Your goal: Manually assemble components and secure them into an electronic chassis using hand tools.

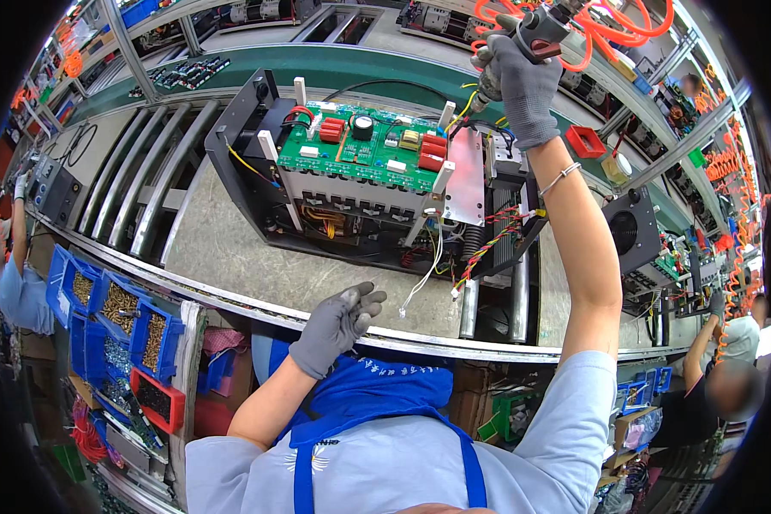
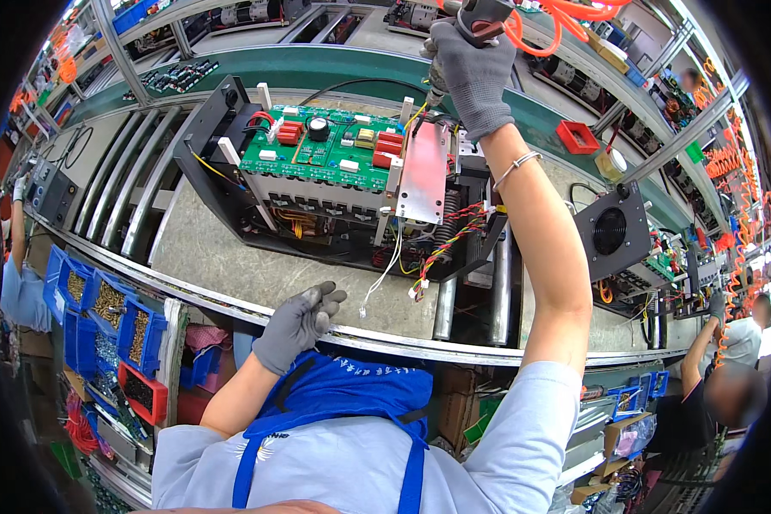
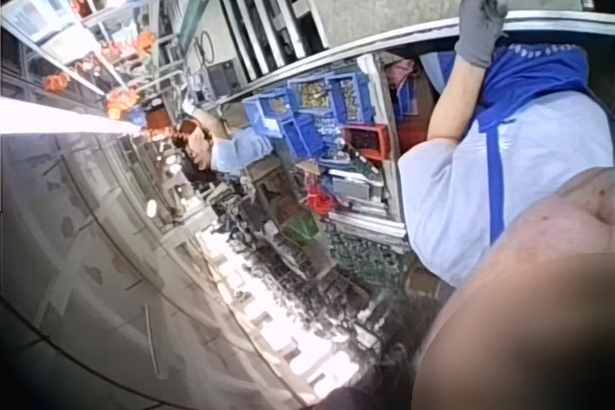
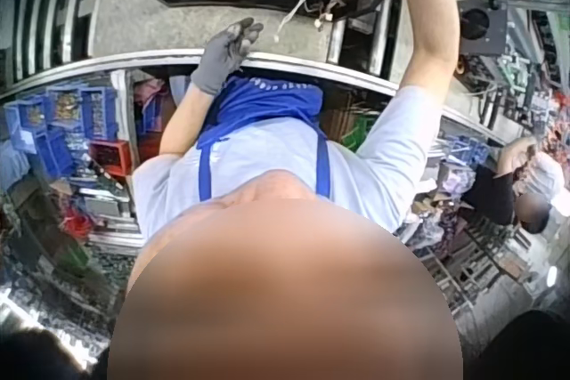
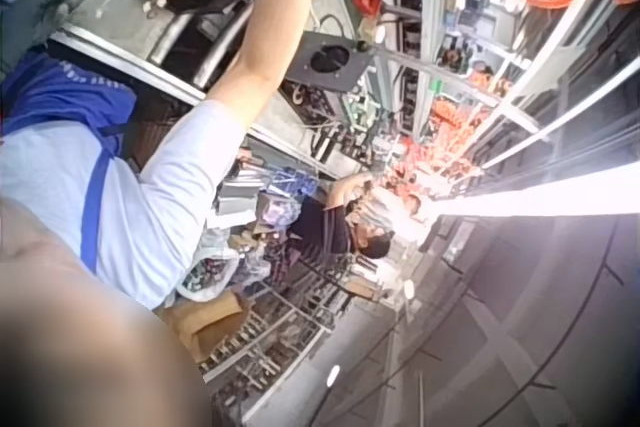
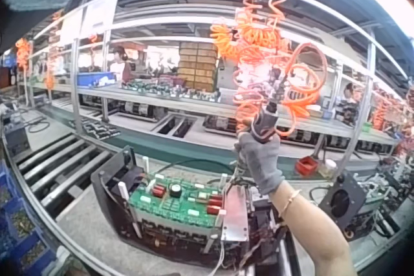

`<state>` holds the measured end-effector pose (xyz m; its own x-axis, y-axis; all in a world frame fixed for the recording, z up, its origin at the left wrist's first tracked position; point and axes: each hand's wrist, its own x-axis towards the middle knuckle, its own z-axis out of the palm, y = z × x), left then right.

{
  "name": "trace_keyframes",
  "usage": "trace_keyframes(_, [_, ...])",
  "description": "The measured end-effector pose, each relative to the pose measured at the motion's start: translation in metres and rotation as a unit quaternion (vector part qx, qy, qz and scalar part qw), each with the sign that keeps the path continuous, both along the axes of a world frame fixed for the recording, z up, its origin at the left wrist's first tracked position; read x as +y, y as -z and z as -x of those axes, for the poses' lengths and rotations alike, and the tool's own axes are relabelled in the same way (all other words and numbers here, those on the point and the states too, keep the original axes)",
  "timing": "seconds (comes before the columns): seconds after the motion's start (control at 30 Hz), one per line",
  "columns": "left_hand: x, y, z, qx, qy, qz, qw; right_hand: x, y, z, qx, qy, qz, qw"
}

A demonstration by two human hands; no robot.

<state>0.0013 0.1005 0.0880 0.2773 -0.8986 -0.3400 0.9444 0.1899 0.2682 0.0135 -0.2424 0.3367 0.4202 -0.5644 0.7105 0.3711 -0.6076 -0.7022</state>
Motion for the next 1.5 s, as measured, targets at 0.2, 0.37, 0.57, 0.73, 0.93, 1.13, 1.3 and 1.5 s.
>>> trace_keyframes(0.2, [0.000,0.010,-0.001,0.037,0.086,0.066,0.993,-0.012,-0.005,-0.010,0.035,-0.043,-0.102,0.993])
trace_keyframes(0.37, [-0.003,-0.020,0.011,-0.129,0.012,-0.062,0.990,-0.005,-0.001,-0.020,0.009,-0.030,-0.095,0.995])
trace_keyframes(0.57, [0.002,-0.028,0.012,-0.146,0.011,-0.011,0.989,-0.007,-0.003,-0.025,0.035,-0.025,-0.116,0.992])
trace_keyframes(0.73, [-0.011,-0.060,0.011,-0.140,0.034,0.061,0.988,-0.001,-0.012,0.002,-0.088,-0.021,-0.054,0.994])
trace_keyframes(0.93, [-0.037,-0.096,0.007,-0.076,0.037,0.039,0.996,0.139,-0.031,0.118,-0.174,-0.207,-0.087,0.959])
trace_keyframes(1.13, [-0.061,-0.115,0.022,-0.045,0.026,0.087,0.995,0.169,0.010,0.183,-0.154,-0.301,-0.065,0.939])
trace_keyframes(1.3, [-0.078,-0.101,0.025,0.022,0.066,0.133,0.989,0.162,0.025,0.187,-0.190,-0.239,-0.101,0.947])
trace_keyframes(1.5, [-0.090,-0.094,0.027,-0.018,0.055,0.129,0.990,0.154,0.025,0.175,-0.206,-0.254,-0.077,0.942])
